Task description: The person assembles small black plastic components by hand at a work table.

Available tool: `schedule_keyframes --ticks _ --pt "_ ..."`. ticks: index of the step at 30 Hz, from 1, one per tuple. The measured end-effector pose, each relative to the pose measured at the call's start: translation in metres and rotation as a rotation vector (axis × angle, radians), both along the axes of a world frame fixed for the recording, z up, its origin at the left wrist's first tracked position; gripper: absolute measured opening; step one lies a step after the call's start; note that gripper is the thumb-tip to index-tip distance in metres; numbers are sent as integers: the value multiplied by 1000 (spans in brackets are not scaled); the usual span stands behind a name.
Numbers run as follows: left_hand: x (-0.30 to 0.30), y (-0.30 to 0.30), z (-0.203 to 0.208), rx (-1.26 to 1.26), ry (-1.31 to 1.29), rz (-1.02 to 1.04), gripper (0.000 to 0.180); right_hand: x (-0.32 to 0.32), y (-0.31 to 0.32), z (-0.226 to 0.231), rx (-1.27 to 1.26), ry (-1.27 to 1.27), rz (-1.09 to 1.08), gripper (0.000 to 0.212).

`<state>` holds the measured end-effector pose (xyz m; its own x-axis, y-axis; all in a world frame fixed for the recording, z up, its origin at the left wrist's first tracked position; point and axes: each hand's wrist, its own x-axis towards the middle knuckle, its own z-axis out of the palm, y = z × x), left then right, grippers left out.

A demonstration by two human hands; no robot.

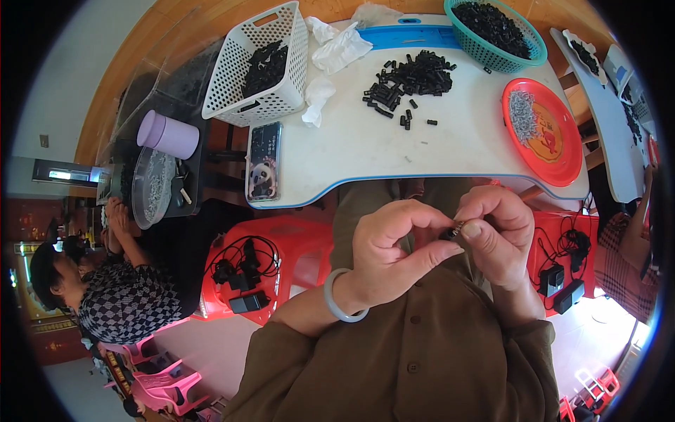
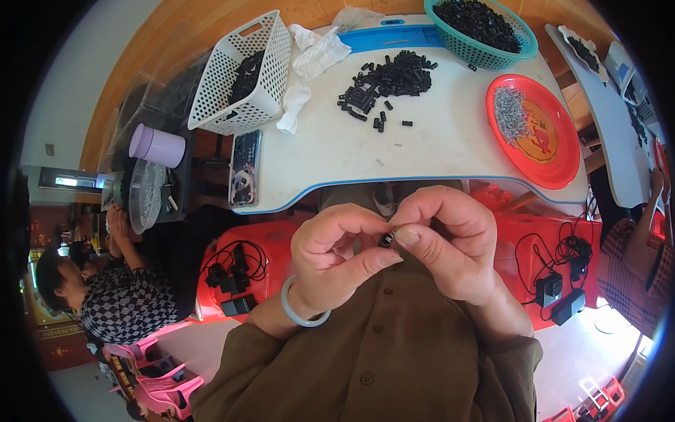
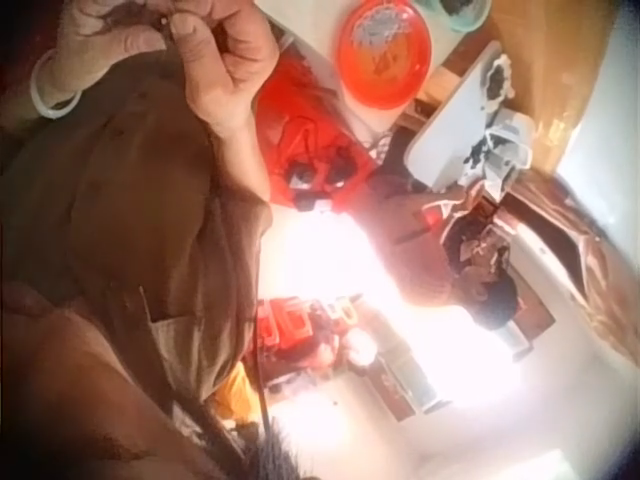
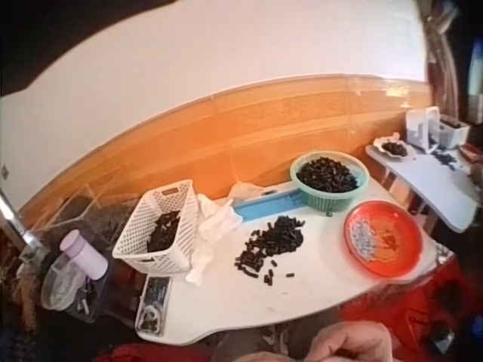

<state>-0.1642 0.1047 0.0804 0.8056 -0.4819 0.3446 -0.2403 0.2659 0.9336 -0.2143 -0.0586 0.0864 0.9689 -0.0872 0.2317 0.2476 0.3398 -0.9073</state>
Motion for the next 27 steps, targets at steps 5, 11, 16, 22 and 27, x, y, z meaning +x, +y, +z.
schedule_keyframes --ticks 5,11,16,22,27 --pt "-5 -3 -3 -77 -23 103 21 -2 3 2 -100 -47 -29 7" --pt "-2 2 2 108 -413 210 24 -4 3 -4 -132 -45 -21 9" --pt "-2 3 -5 95 -479 187 22 -7 5 -4 -127 -56 -25 9" --pt "-13 1 -6 88 -356 221 28 -5 3 -2 -329 -169 -111 7" --pt "-14 13 -11 108 -278 105 37 -3 4 2 -439 -259 -154 7"
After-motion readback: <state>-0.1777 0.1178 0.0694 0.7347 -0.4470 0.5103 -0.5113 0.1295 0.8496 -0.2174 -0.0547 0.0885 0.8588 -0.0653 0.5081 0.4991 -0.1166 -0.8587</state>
